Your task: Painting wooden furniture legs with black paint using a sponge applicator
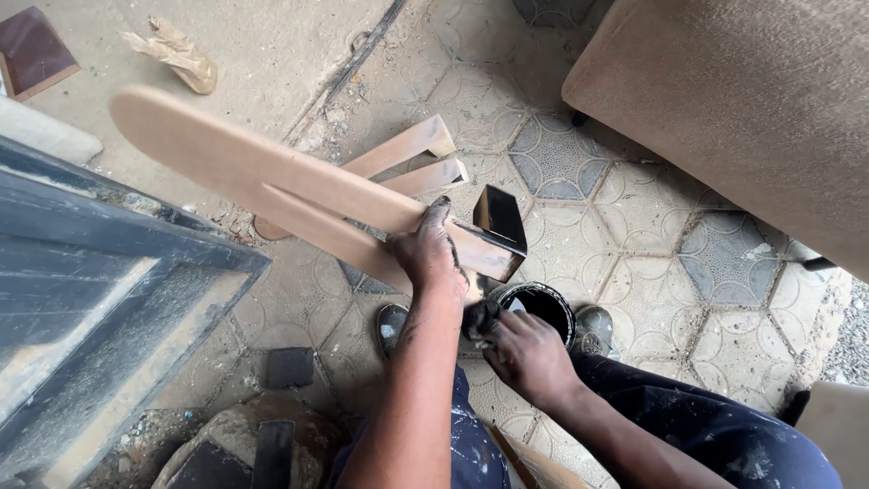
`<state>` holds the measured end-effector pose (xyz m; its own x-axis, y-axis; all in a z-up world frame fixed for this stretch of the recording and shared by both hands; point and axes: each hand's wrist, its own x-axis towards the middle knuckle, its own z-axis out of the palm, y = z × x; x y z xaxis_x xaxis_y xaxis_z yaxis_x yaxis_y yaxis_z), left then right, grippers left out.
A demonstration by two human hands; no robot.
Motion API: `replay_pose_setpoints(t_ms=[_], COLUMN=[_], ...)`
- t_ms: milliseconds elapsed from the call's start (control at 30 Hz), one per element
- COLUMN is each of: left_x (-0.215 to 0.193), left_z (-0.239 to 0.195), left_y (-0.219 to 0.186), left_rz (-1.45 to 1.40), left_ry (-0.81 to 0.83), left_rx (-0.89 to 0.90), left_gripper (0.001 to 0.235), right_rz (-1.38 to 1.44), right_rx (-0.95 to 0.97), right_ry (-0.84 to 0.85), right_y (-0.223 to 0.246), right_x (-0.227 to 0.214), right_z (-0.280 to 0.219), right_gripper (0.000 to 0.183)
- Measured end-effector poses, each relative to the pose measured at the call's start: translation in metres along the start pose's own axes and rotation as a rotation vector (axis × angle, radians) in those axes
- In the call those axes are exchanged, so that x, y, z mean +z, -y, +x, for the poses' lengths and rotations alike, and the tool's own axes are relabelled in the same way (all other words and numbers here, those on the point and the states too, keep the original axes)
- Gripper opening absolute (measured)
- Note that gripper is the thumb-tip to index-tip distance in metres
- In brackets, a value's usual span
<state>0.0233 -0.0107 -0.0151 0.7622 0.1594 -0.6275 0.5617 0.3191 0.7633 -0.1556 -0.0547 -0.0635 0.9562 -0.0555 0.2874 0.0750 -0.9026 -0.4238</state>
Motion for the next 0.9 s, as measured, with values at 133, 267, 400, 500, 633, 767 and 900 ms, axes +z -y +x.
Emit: replay_pose_setpoints(t_ms=[133,267,400,500,633,767,900], left_x=[0.003,-0.002,-0.011,-0.015,-0.018,-0.018,-0.012], left_z=[-0.003,0.015,0.0,0.009,0.017,0.01,-0.002], left_y=[-0.027,-0.001,-0.009,0.006,0.018,0.007,-0.021], left_rz=[-0.071,-0.098,-0.052,0.019,0.044,0.132,0.269], left_ry=[0.048,0.019,0.018,0.069,0.092,0.105,0.134], left_rx=[-0.207,-0.121,-0.166,-0.152,-0.146,-0.148,-0.091], left_gripper=[0.049,0.07,0.065,0.063,0.065,0.069,0.067], right_rz=[-0.101,0.087,0.175,0.168,0.172,0.209,0.196], right_rx=[0.225,0.765,1.069,1.163,1.2,1.299,1.36], right_ry=[0.343,0.572,0.623,0.576,0.551,0.549,0.561], right_y=[-0.005,-0.038,-0.056,-0.082,-0.126,-0.144,-0.171], right_x=[0.008,0.027,0.028,0.057,0.123,0.158,0.194], right_z=[-0.01,-0.027,-0.033,-0.049,-0.079,-0.083,-0.103], right_gripper=[0.029,0.032,0.033,0.036,0.034,0.043,0.039])
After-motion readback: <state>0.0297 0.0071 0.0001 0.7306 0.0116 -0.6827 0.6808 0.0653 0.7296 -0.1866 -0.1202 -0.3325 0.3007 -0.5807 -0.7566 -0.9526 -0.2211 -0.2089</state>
